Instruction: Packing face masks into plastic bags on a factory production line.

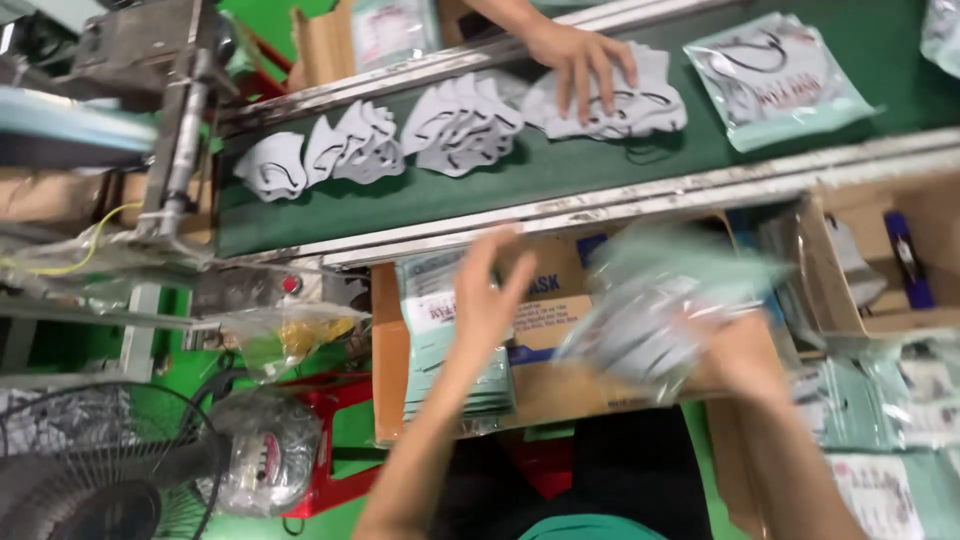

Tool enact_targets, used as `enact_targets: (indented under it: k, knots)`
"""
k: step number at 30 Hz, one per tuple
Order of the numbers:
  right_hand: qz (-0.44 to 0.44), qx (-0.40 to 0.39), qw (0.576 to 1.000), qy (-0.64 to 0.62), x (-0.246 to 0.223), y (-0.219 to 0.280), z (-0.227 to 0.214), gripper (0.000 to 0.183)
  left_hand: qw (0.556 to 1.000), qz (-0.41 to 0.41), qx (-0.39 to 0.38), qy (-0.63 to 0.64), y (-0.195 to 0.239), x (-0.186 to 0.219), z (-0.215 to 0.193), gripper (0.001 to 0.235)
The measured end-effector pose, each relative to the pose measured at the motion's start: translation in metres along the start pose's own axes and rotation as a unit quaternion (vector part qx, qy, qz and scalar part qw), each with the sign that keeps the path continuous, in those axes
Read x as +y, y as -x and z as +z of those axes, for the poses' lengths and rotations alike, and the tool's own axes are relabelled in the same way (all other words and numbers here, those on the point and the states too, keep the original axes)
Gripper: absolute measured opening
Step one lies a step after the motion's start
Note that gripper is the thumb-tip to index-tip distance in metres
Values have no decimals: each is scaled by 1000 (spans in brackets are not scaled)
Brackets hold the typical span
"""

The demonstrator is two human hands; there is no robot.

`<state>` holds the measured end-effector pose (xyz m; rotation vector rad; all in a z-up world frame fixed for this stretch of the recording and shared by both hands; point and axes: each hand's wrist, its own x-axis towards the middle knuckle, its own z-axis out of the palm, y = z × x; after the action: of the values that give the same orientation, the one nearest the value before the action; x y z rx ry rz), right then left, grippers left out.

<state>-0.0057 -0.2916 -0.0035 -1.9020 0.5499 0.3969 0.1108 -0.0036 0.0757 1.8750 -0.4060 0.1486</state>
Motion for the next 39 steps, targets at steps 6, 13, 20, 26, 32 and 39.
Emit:
enact_targets:
  k: [6,13,20,26,32,39]
  knots:
    - [-315,84,656,-681,-41,7,-77,29,848,169,45,-500,-145,-75,-26,106]
    - [-258,43,900,-349,-17,-30,7,28,780,234,33,-579,-224,-185,16,28]
    - [-488,310,812,88,-111,31,5,68,887,285,-230,-281,-55,-22,52,36]
    - [-408,123,903,53,10,-22,34,63,962,237,-131,-45,53,40,29,71]
    - [-370,11,925,86,-26,8,48,129,985,39,-151,-72,113,-66,80,130]
    - [-323,-24,940,-109,7,1,71,128,993,6,-114,-33,123,-70,102,130]
